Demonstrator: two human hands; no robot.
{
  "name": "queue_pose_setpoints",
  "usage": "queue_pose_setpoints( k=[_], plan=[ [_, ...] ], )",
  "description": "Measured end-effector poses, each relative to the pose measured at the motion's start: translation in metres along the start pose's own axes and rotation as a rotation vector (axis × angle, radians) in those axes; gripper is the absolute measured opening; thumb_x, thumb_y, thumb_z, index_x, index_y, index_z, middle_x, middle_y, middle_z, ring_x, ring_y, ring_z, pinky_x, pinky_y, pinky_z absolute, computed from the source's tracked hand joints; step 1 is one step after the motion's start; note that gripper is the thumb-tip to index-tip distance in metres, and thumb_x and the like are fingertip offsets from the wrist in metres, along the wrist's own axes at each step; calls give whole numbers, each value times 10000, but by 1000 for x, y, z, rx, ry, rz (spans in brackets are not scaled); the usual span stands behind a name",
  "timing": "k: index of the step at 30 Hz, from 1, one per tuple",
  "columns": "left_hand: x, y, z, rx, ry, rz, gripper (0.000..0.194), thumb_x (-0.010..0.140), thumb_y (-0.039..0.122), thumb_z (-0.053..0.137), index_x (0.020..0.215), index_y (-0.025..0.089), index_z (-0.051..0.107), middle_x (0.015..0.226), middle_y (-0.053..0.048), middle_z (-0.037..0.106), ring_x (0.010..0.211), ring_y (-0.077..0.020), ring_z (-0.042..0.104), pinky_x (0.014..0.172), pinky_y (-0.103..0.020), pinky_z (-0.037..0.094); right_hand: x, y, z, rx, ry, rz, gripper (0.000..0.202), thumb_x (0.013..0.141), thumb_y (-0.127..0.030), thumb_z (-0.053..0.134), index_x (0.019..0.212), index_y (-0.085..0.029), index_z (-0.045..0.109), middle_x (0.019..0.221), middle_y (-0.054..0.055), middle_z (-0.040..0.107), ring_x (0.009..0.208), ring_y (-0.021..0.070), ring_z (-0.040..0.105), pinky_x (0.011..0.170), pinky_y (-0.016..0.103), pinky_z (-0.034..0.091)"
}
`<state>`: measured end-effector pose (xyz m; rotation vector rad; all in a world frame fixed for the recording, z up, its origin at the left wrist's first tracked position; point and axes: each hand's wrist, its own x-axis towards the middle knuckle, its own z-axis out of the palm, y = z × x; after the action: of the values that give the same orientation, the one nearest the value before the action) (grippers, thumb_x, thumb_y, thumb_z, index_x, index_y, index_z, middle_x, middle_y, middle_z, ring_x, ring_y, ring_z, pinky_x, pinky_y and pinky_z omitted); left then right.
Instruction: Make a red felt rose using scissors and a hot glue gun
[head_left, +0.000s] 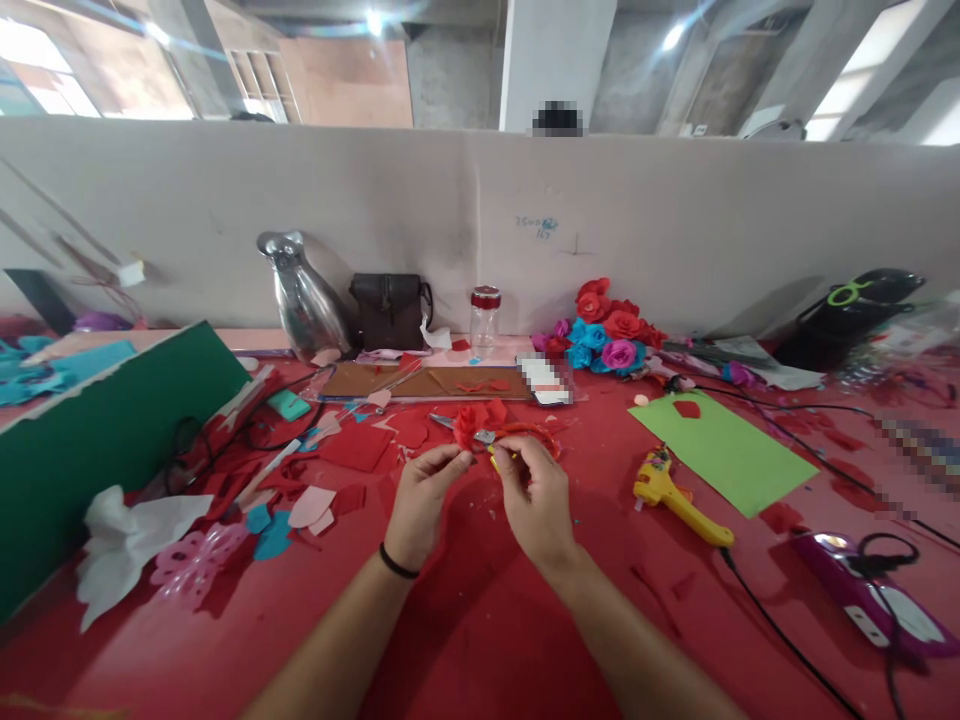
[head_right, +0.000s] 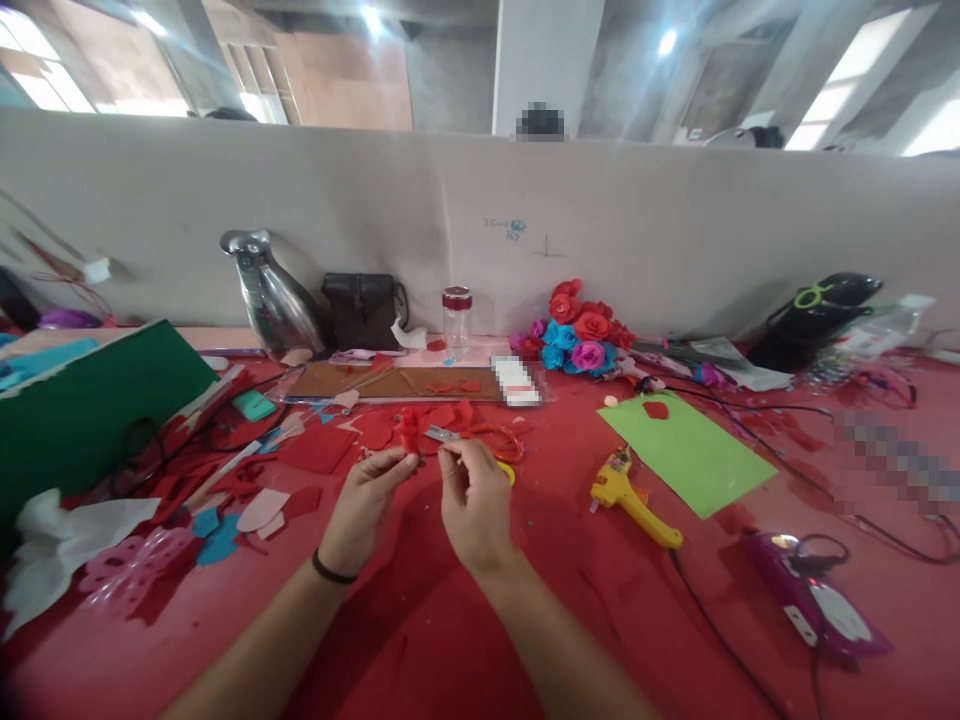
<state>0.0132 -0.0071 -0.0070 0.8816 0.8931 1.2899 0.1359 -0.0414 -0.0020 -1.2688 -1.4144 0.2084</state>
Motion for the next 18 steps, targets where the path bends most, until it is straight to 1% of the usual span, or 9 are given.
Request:
queue_pose_setpoints(
  k=[3,6,8,10,12,15,18],
  plan=[
    [0,-1,0,-115,-12,-104,167,549,245,794,650,154,697,636,3,647,625,-97,551,652,-216,429,2,6,3,44,-47,135,152,874,-246,473,868,-192,615,814,45,672,702,146,606,640,252,475],
    [0,-1,0,-169,-57,-159,185,570,261,787,658,151,669,595,23,604,566,-78,521,583,-197,410,1,9,6,100,-90,180,163,863,-265,479,875,-187,622,813,44,673,689,143,603,628,247,479],
    [0,-1,1,-141,-79,-148,199,589,282,777,672,153,652,586,27,587,549,-76,510,557,-195,400,0,9,7,156,-112,203,162,843,-291,512,876,-177,622,791,40,669,636,133,588,578,234,475],
    [-1,-3,3,-56,-95,-120,216,609,314,764,683,150,643,585,29,577,527,-72,495,536,-197,390,0,7,8,205,-142,246,178,809,-322,563,884,-169,615,775,35,664,592,126,574,528,223,468],
    [-3,-5,5,40,-108,-96,239,618,345,751,704,147,649,587,27,576,507,-73,486,516,-204,377,0,5,9,222,-160,284,194,780,-330,597,885,-168,611,760,28,662,579,126,575,517,223,468],
    [-5,-7,7,122,-124,-85,251,632,361,733,726,139,663,573,29,564,478,-66,450,486,-203,340,1,3,8,187,-113,286,141,793,-306,567,801,-174,615,708,18,656,592,132,583,549,229,470],
    [-4,-4,5,152,-83,-63,227,630,336,735,715,133,678,546,39,537,464,-50,384,460,-192,286,2,5,7,151,-49,276,156,816,-288,522,749,-179,611,682,14,654,585,132,585,552,227,458]
  ],
)
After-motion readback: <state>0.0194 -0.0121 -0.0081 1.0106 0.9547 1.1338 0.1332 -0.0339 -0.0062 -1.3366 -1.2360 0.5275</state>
